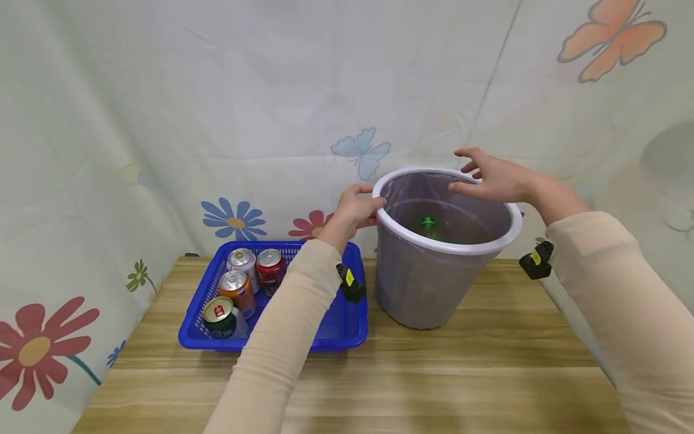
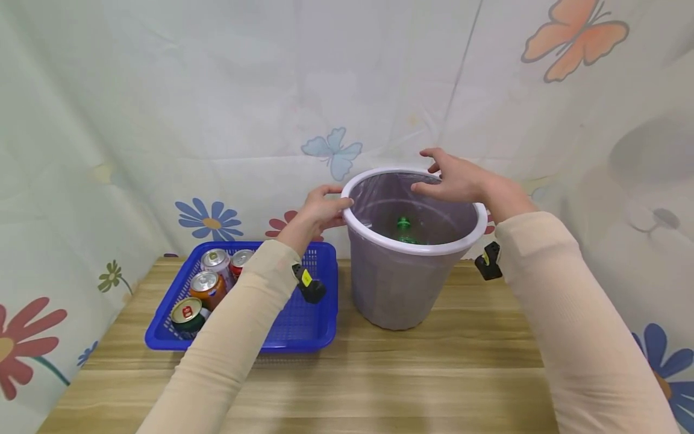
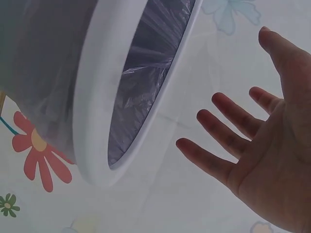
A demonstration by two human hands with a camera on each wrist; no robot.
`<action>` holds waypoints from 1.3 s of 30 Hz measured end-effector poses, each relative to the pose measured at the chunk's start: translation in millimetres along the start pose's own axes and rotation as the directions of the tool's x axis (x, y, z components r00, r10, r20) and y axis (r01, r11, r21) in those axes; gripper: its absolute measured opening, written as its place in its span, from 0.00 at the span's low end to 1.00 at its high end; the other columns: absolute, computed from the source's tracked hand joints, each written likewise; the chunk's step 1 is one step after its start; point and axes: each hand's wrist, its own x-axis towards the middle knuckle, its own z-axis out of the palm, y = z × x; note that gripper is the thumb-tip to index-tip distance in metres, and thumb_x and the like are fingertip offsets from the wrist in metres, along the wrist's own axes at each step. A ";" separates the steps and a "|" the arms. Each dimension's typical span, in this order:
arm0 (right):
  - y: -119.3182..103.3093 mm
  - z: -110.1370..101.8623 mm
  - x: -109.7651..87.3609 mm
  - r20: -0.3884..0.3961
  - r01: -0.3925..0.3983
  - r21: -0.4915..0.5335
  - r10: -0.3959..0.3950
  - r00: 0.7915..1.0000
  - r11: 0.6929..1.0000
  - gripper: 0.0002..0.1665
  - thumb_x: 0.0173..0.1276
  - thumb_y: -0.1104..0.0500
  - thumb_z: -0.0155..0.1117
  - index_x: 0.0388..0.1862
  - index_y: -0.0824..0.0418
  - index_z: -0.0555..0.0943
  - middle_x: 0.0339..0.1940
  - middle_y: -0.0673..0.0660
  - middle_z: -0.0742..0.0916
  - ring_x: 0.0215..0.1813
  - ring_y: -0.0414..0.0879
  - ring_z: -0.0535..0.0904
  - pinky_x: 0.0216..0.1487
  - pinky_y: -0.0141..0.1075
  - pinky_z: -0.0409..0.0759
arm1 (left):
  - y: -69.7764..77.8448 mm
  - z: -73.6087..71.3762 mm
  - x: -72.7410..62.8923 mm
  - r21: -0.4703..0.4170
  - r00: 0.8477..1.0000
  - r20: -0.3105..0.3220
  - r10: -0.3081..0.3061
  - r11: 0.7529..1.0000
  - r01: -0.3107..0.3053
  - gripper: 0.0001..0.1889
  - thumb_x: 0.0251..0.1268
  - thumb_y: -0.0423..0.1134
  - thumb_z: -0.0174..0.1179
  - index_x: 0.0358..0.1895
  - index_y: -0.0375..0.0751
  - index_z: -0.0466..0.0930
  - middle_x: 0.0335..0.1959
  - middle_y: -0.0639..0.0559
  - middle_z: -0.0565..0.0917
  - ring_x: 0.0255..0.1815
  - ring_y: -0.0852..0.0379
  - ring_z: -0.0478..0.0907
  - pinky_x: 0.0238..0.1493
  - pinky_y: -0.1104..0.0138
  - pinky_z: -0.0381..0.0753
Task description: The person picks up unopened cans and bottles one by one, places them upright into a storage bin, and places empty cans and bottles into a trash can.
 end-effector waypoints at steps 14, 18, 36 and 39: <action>8.4 10.8 -6.0 -0.090 0.071 -0.021 -0.072 0.993 0.997 0.43 0.66 0.46 0.56 0.72 0.60 0.50 0.64 0.69 0.68 0.63 0.66 0.64 0.60 0.59 0.64 | -1.2 -1.0 -2.1 0.028 1.000 0.022 0.013 1.000 -0.014 0.27 0.58 0.41 0.62 0.61 0.45 0.66 0.40 0.42 0.78 0.28 0.54 0.82 0.33 0.67 0.83; 10.7 16.1 -6.0 -0.128 0.102 -0.049 -0.108 0.986 0.994 0.41 0.66 0.46 0.56 0.70 0.62 0.54 0.62 0.69 0.70 0.62 0.64 0.66 0.60 0.57 0.65 | -2.3 -0.9 -3.8 0.035 1.000 0.013 0.022 0.999 -0.022 0.27 0.59 0.42 0.62 0.61 0.46 0.67 0.39 0.42 0.79 0.28 0.54 0.82 0.32 0.68 0.83; 8.2 31.2 -23.6 -0.256 0.187 -0.184 -0.231 0.939 0.965 0.27 0.66 0.52 0.57 0.61 0.64 0.68 0.52 0.64 0.77 0.52 0.58 0.74 0.52 0.53 0.72 | -4.9 0.9 -4.2 0.239 0.981 -0.088 0.171 0.960 -0.146 0.22 0.57 0.47 0.63 0.53 0.43 0.71 0.36 0.44 0.79 0.28 0.55 0.82 0.25 0.70 0.82; 5.9 32.6 -28.2 -0.264 0.193 -0.199 -0.242 0.934 0.961 0.26 0.66 0.54 0.58 0.60 0.63 0.69 0.52 0.63 0.77 0.51 0.58 0.75 0.51 0.52 0.73 | -3.8 -0.3 -4.7 0.315 0.975 -0.090 0.203 0.934 -0.166 0.22 0.59 0.49 0.61 0.53 0.43 0.72 0.33 0.45 0.79 0.24 0.55 0.81 0.23 0.72 0.81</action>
